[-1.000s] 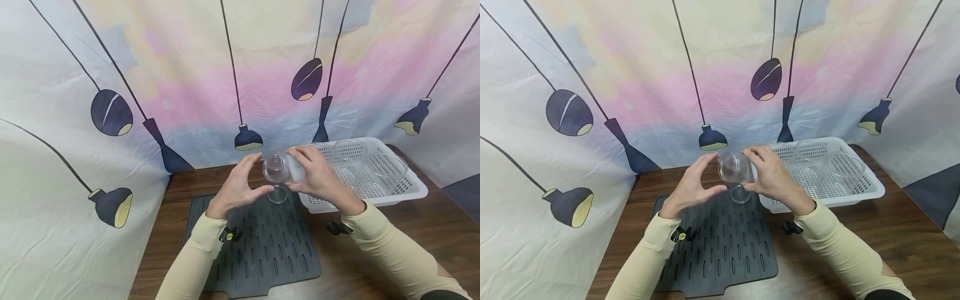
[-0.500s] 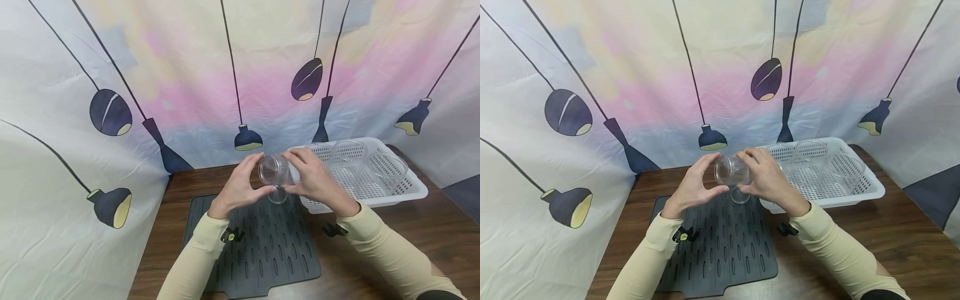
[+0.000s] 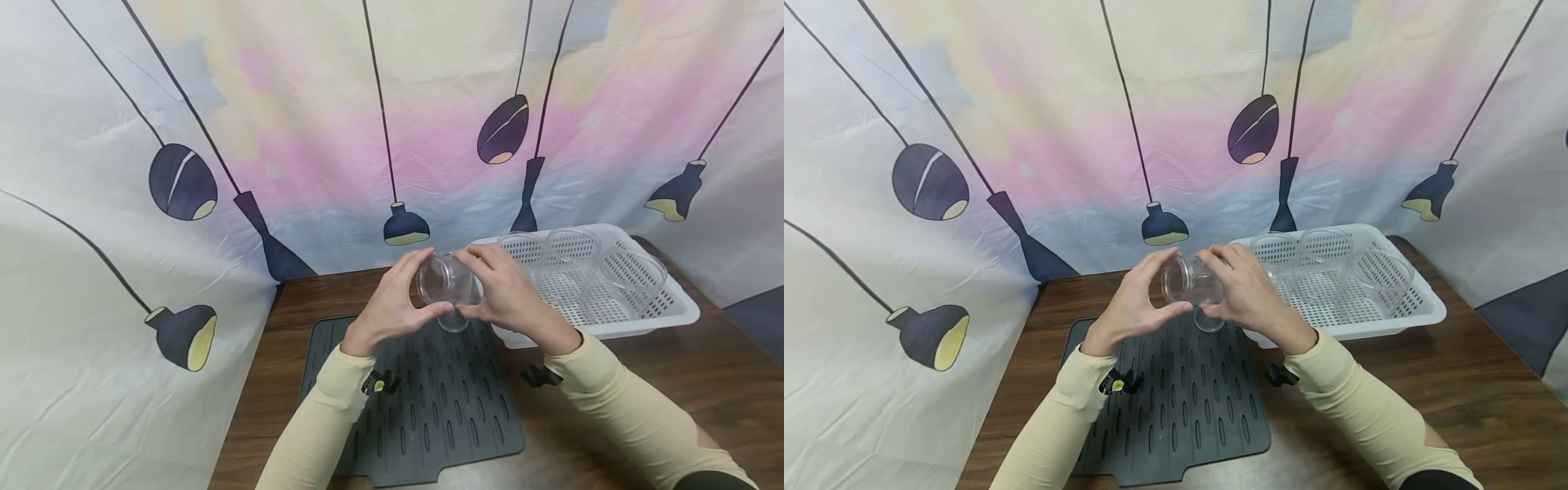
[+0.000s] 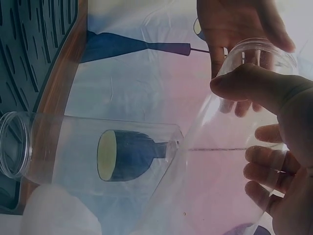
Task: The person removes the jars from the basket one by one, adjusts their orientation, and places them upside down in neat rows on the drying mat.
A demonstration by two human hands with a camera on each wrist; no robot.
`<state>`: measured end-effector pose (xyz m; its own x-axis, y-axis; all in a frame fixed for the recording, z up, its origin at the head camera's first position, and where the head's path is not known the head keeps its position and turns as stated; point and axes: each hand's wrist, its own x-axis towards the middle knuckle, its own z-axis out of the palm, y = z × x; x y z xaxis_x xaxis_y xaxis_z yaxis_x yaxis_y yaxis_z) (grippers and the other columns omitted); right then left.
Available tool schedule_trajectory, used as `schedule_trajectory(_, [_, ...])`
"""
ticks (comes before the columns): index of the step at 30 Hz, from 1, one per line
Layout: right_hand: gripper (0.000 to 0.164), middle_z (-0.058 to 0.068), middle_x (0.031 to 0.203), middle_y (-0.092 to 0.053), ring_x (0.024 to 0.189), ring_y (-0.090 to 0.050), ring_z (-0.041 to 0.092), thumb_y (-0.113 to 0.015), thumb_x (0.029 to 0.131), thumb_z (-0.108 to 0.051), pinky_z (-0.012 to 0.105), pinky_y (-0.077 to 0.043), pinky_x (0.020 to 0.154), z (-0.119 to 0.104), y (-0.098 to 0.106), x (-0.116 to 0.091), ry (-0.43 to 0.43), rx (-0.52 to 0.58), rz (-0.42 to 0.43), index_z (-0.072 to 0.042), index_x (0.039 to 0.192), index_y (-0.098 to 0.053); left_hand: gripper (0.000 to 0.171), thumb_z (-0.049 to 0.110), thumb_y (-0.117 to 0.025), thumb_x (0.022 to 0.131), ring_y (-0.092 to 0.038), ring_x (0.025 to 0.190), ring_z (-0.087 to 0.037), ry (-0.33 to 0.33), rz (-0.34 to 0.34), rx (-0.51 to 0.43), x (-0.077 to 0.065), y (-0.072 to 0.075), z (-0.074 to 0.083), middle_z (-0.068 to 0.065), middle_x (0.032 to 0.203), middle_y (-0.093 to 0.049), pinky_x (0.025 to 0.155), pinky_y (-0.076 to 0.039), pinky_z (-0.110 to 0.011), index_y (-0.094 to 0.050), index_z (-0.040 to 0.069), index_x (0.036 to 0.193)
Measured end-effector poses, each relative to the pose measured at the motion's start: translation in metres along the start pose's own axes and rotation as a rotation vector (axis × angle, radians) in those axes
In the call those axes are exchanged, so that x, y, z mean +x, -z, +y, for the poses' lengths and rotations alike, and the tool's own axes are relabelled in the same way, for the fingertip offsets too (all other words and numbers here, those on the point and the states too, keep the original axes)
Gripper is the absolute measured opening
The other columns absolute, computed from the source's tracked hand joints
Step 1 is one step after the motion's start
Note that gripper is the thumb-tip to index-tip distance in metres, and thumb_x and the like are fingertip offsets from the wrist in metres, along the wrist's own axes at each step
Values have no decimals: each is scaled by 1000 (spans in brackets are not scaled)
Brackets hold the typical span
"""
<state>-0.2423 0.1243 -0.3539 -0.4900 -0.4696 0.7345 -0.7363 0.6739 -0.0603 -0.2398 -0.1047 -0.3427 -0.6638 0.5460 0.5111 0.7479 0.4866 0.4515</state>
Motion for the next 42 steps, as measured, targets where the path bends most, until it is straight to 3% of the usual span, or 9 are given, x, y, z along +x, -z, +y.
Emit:
schedule_trajectory(27, [87,15,118,-57,109,-52,33,-95,55,-33,51,-46,91,-2,-1,0,15,0,3,-7,129,-57,70,33,-79,81,-58,113,-20,-69,69,-11,1,-1,0,-6,128,-56,91,-53,-35,-48,6,138])
schedule_trajectory(34, [94,16,118,-58,106,-55,34,-95,51,-39,49,-49,89,-1,2,0,41,-28,46,-4,129,-56,70,32,-79,81,-58,114,-17,-83,80,-19,0,1,1,-6,129,-56,94,-52,-37,-49,6,138])
schedule_trajectory(42, [102,18,122,-57,111,-52,36,-95,49,-46,52,-46,93,3,11,-1,4,26,44,-1,131,-55,71,32,-79,81,-57,115,-16,-87,81,-43,0,3,1,-5,131,-56,95,-51,-38,-48,8,139])
